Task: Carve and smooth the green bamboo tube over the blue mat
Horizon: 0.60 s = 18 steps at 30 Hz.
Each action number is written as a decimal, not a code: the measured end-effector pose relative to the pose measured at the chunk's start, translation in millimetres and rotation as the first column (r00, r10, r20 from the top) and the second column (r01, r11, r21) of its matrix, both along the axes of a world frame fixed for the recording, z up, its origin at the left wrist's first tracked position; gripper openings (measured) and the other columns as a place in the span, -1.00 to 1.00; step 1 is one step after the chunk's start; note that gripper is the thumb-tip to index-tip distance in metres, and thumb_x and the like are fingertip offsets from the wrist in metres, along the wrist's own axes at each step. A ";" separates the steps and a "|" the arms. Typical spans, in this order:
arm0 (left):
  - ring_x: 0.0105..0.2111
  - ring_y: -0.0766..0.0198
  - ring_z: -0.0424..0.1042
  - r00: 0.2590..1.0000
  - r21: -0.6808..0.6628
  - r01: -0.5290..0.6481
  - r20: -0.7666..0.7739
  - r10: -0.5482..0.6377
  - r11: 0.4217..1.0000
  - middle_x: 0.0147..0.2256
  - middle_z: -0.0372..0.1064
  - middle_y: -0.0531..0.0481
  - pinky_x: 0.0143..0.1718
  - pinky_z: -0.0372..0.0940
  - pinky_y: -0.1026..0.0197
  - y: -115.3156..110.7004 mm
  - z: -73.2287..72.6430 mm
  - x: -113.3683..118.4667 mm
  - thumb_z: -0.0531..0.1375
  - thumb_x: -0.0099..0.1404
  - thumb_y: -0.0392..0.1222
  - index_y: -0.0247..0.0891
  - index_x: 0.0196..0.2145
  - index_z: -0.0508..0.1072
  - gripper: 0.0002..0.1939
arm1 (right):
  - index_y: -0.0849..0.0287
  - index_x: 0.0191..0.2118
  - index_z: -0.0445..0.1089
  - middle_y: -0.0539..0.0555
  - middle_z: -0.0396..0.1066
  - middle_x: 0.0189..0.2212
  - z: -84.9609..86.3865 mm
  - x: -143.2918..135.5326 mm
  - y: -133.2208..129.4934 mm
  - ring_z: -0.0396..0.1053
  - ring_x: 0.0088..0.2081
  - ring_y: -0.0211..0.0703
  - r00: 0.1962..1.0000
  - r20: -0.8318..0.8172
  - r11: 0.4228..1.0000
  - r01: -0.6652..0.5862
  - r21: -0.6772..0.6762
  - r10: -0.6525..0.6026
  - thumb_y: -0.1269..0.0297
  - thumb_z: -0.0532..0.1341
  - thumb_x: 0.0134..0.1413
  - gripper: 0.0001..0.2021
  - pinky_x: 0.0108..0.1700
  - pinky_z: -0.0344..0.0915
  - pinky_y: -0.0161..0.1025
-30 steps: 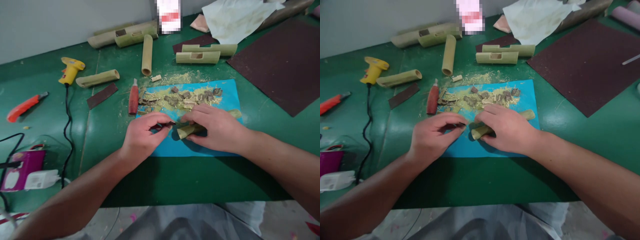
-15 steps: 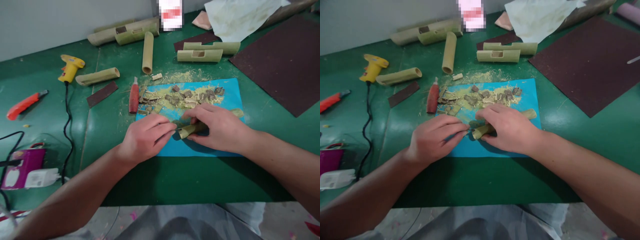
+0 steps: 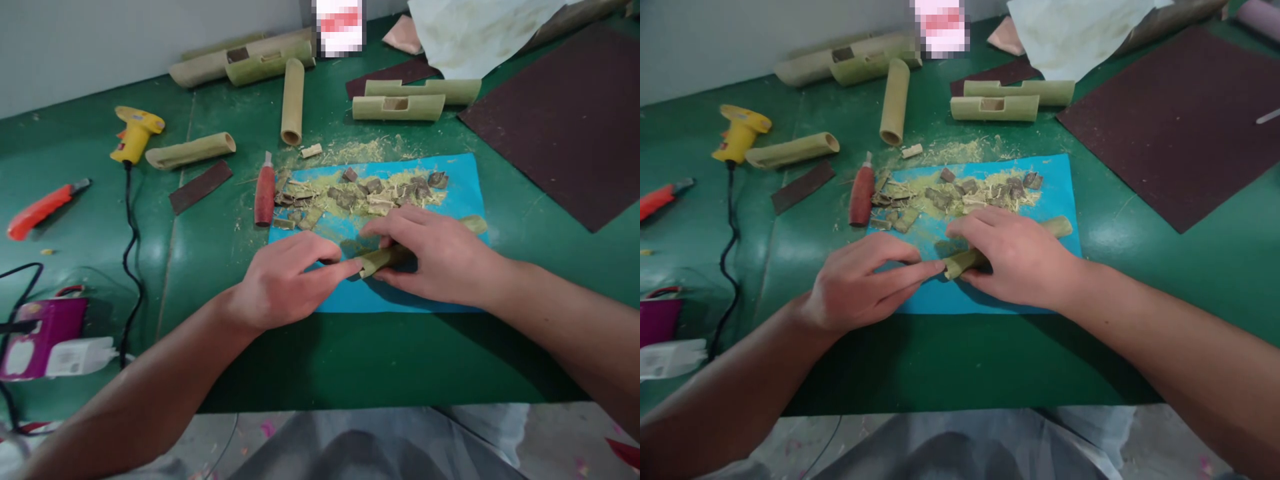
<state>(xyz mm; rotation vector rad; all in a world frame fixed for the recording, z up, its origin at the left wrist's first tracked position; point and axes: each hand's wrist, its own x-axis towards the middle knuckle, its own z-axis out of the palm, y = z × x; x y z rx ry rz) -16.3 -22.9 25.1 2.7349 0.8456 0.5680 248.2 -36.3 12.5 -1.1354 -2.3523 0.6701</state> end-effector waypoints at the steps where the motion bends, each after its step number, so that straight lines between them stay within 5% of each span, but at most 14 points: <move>1: -0.33 0.24 0.56 0.999 0.016 0.044 0.004 -0.044 0.999 -0.30 0.63 -0.04 -0.24 0.45 0.21 0.7 -1.0 -0.8 0.14 0.54 -0.13 -0.07 -0.13 0.68 -0.73 | 0.10 0.06 0.42 0.14 0.51 -0.10 -0.2 0.1 0.0 0.45 -0.09 0.02 1.000 -0.002 1.000 -0.006 0.006 0.006 0.31 0.29 0.09 -0.63 -0.17 0.31 -0.13; 4: -0.27 0.24 0.61 0.991 -0.012 0.130 0.019 -0.130 0.991 -0.22 0.65 -0.04 -0.18 0.47 0.24 1.6 -4.2 -2.6 0.16 0.54 -0.16 -0.06 -0.04 0.65 -0.76 | 0.11 0.05 0.42 0.15 0.51 -0.10 -1.3 0.0 0.1 0.45 -0.09 0.03 1.000 -0.006 1.000 -0.014 0.022 0.014 0.30 0.28 0.11 -0.64 -0.16 0.31 -0.13; 9: -0.21 0.26 0.64 0.995 -0.133 0.097 0.027 -0.094 0.986 -0.15 0.66 -0.03 -0.09 0.49 0.30 -2.8 -6.6 -2.2 0.20 0.54 -0.10 -0.08 -0.02 0.63 -0.80 | 0.08 0.04 0.42 0.13 0.51 -0.10 -1.5 -0.2 -0.3 0.45 -0.09 0.01 1.000 0.003 1.000 0.002 0.015 -0.002 0.31 0.28 0.11 -0.65 -0.15 0.32 -0.13; 18: -0.23 0.28 0.62 0.990 0.009 0.108 0.086 -0.109 0.994 -0.16 0.63 -0.08 -0.14 0.48 0.30 -4.6 -10.2 -0.2 0.17 0.47 -0.34 -0.24 -0.02 0.58 -0.78 | 0.12 0.04 0.43 0.14 0.51 -0.12 -2.6 -0.9 0.1 0.45 -0.08 0.03 1.000 -0.014 0.999 -0.013 0.033 0.013 0.30 0.29 0.12 -0.66 -0.14 0.32 -0.13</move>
